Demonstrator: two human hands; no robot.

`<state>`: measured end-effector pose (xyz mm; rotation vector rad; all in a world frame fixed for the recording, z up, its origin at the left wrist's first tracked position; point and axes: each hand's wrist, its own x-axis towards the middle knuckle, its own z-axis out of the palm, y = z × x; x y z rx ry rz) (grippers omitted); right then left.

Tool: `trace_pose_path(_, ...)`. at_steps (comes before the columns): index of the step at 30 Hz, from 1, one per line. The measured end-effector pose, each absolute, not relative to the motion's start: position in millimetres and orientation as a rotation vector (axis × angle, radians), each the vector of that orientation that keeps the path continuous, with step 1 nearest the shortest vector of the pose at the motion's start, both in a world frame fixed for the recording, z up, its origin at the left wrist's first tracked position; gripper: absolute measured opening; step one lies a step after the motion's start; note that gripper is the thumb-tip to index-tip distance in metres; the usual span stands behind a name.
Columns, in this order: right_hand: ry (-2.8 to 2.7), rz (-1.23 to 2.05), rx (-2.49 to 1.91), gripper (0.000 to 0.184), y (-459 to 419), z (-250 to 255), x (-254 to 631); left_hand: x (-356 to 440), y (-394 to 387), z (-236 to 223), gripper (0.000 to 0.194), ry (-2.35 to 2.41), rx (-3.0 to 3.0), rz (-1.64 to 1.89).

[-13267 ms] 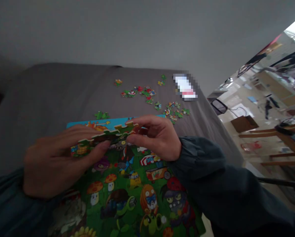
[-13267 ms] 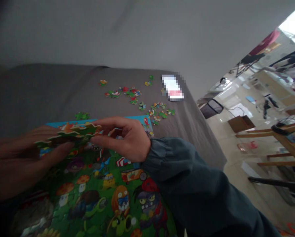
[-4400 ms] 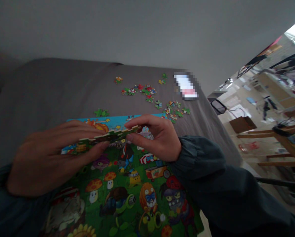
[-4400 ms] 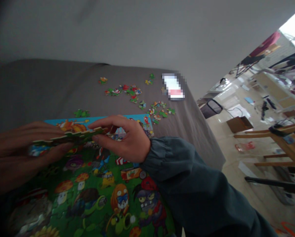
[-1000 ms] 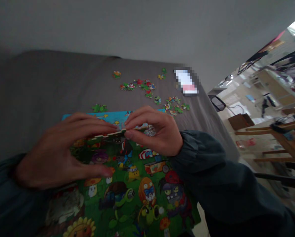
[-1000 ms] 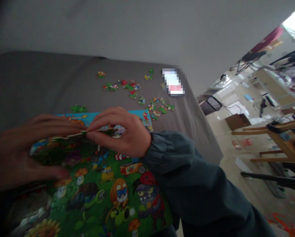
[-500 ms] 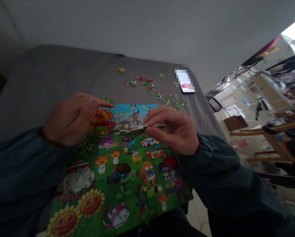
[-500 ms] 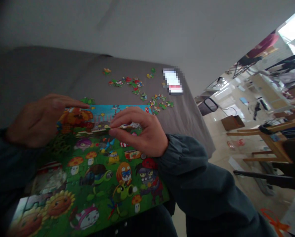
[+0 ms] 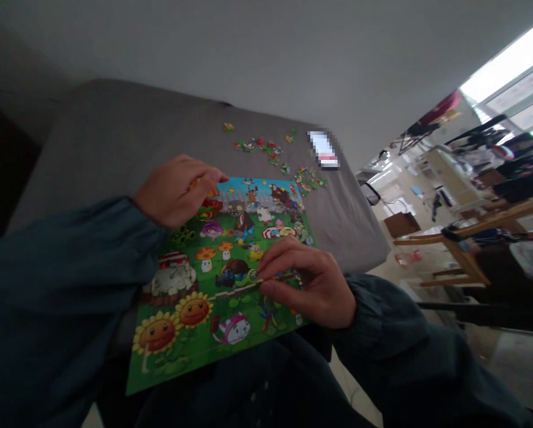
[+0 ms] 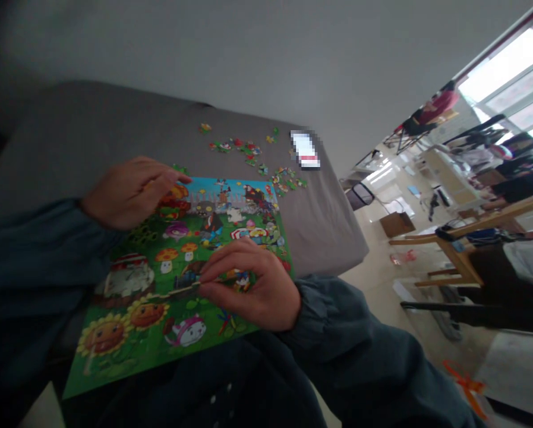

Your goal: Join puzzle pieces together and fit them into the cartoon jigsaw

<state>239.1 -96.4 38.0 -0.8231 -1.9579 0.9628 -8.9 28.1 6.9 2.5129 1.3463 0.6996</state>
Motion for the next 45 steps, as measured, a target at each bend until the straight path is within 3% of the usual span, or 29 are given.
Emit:
trace_pose_path(16,-1.897,0.944,-0.965,0.005,-94.7,11.1,254.4,-3.6,25.5,8.8,0.056,1.297,2.649,0.602)
trace_pose_path(45,-2.028,1.034,-0.979,0.003,-114.0,17.8,240.0,-2.2,25.3,6.8,0.057,1.321,2.54,0.598)
